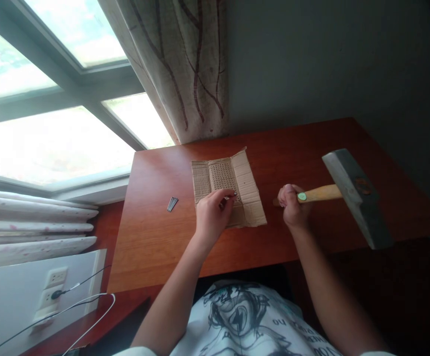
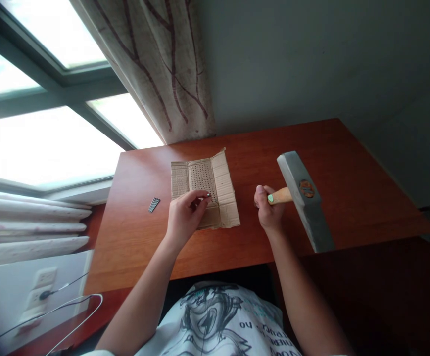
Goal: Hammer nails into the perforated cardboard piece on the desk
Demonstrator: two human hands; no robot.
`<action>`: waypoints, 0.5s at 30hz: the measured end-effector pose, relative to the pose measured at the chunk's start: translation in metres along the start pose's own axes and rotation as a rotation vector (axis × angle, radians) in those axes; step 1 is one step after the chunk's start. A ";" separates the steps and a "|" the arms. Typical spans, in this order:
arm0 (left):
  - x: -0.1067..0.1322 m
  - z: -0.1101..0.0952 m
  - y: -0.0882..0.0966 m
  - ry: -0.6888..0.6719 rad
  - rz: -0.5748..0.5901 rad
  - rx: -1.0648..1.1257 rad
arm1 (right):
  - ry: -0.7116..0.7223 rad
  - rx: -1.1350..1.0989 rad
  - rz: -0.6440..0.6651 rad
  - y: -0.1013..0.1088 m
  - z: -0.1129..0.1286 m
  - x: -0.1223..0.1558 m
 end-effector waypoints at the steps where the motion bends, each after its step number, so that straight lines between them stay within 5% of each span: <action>1: 0.000 0.001 0.000 0.002 0.003 -0.003 | 0.000 -0.002 0.000 0.000 0.000 0.000; 15: 0.003 0.000 -0.004 -0.030 -0.010 -0.064 | 0.003 -0.035 -0.014 -0.001 0.001 -0.001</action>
Point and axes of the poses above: each hand's wrist, its own x-axis away from the middle knuckle, its own y-axis out of the back of the hand, z = x × y, the point moved 1 cm from there along -x, towards the middle knuckle, and after that the axes turned 10 degrees about z, right-handed, at the moved point
